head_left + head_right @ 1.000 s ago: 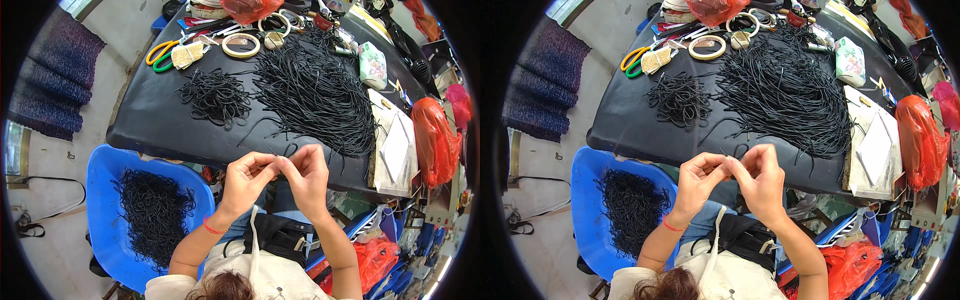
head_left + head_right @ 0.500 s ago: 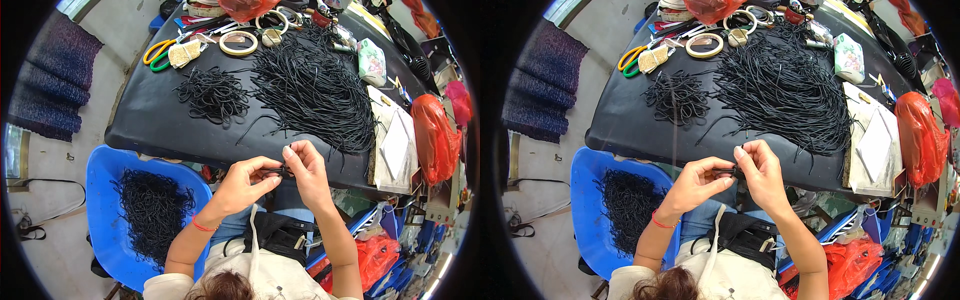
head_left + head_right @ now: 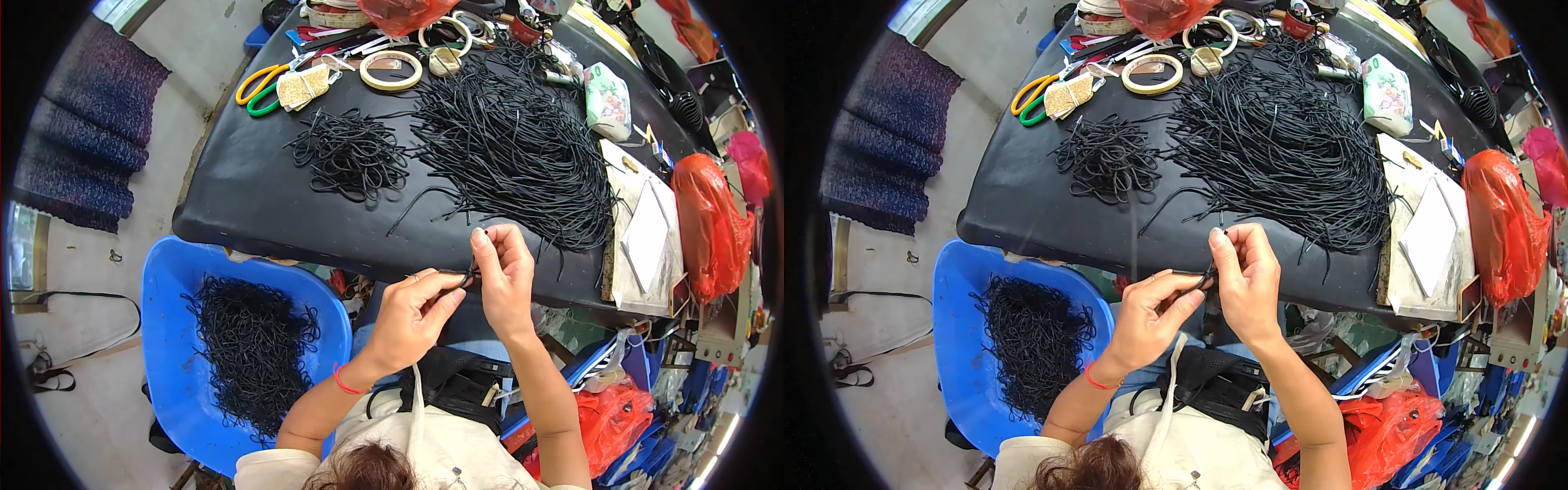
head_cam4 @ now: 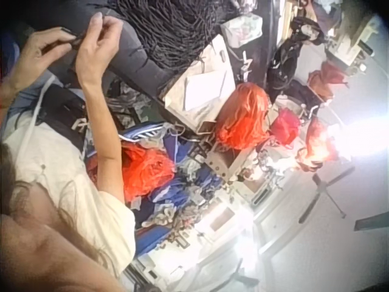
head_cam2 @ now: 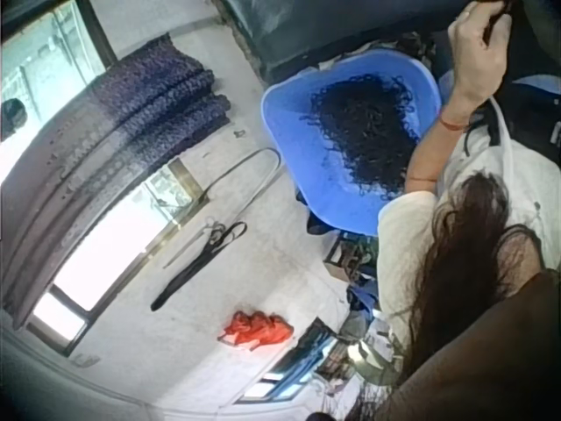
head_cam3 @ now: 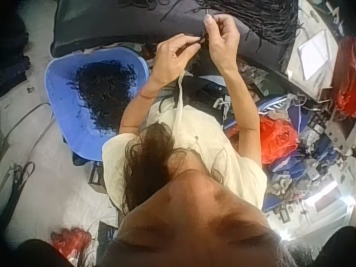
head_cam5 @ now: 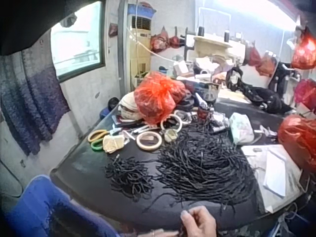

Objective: The person sits at a cluttered workbench and repeatedly picks up black cable ties from a large pile. They loop each tie by hand to form a knot and place the finished items into a blue plastic bin. The process is continuous and repetitive throughout the clip.

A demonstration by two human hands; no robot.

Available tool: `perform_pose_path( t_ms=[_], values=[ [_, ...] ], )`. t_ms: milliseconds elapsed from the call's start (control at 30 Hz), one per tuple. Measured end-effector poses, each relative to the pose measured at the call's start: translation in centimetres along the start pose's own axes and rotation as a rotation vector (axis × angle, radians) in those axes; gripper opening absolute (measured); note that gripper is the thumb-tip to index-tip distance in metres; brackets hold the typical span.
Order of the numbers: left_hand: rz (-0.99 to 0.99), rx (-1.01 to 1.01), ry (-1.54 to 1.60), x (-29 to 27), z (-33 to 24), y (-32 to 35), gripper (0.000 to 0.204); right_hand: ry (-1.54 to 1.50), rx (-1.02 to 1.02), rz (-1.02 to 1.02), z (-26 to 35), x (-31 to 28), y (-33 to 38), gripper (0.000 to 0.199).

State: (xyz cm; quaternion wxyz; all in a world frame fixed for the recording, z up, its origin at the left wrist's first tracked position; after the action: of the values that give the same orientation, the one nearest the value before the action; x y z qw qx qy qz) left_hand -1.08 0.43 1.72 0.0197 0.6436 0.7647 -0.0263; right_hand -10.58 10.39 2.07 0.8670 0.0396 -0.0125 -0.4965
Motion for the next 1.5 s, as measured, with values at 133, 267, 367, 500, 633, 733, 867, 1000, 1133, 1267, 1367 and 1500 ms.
perform_pose_path(
  t_ms=[133, 267, 367, 500, 633, 733, 867, 1000, 1133, 1267, 1367, 1500],
  values=[
    [0.011, -0.093, 0.295, -0.3, 0.8, -0.4, 0.018, -0.067, -0.003, 0.004, 0.7, -0.2, -0.5, 0.018],
    [0.12, -0.194, 0.265, -0.7, 1.8, -0.6, 0.019, -0.041, 0.179, 0.182, 0.4, -1.3, 0.1, 0.024],
    [0.145, -0.185, 0.29, -0.1, 1.6, -0.9, 0.019, 0.022, 0.091, 0.191, 0.3, -0.9, 0.5, 0.025],
    [0.048, -0.149, 0.372, 0.3, 1.2, -0.9, 0.017, 0.102, 0.067, 0.133, 0.4, -0.7, 0.9, 0.025],
    [0.023, -0.141, 0.369, 0.7, 1.4, -0.6, 0.011, 0.193, -0.094, 0.088, 0.5, -0.9, 1.1, 0.024],
    [-0.146, 0.298, -0.424, 1.3, -0.9, -0.4, 0.008, 0.471, -0.218, 0.088, 1.3, -1.3, 0.4, 0.025],
    [-0.15, 0.22, -0.312, 1.2, -0.1, -0.4, 0.009, 0.233, 0.097, 0.168, 0.1, -1.7, 0.0, 0.025],
    [-0.076, -0.119, 0.199, -0.2, 0.7, -0.5, 0.018, 0.019, 0.154, 0.23, 0.9, -1.8, -0.1, 0.02],
    [-0.066, -0.133, 0.308, -0.1, 1.4, -0.7, 0.018, 0.054, 0.157, 0.308, 1.7, -2.0, 0.8, 0.017],
    [-0.134, -0.107, 0.25, 0.2, 1.3, -0.7, 0.017, 0.138, 0.124, 0.302, 1.7, -1.7, 1.4, 0.016],
    [-0.195, -0.082, 0.263, 0.6, 1.4, -0.7, 0.017, 0.268, 0.043, 0.332, 1.6, -1.7, 1.5, 0.014],
    [-0.182, -0.137, 0.313, 0.7, 1.8, -0.7, 0.015, 0.262, 0.068, 0.423, 2.3, -2.1, 1.4, 0.016]
  ],
)
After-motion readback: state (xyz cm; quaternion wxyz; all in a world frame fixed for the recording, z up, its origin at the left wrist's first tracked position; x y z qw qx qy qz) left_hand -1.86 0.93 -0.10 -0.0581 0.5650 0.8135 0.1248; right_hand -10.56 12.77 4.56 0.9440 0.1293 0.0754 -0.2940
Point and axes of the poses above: each hand's wrist, its own y-axis away from the middle knuckle, its own x-axis out of the palm, z = x × y, the point moved 3 cm from there along -y, towards the middle knuckle, and after that the axes turned 7 degrees about z, right-handed, at the moved point
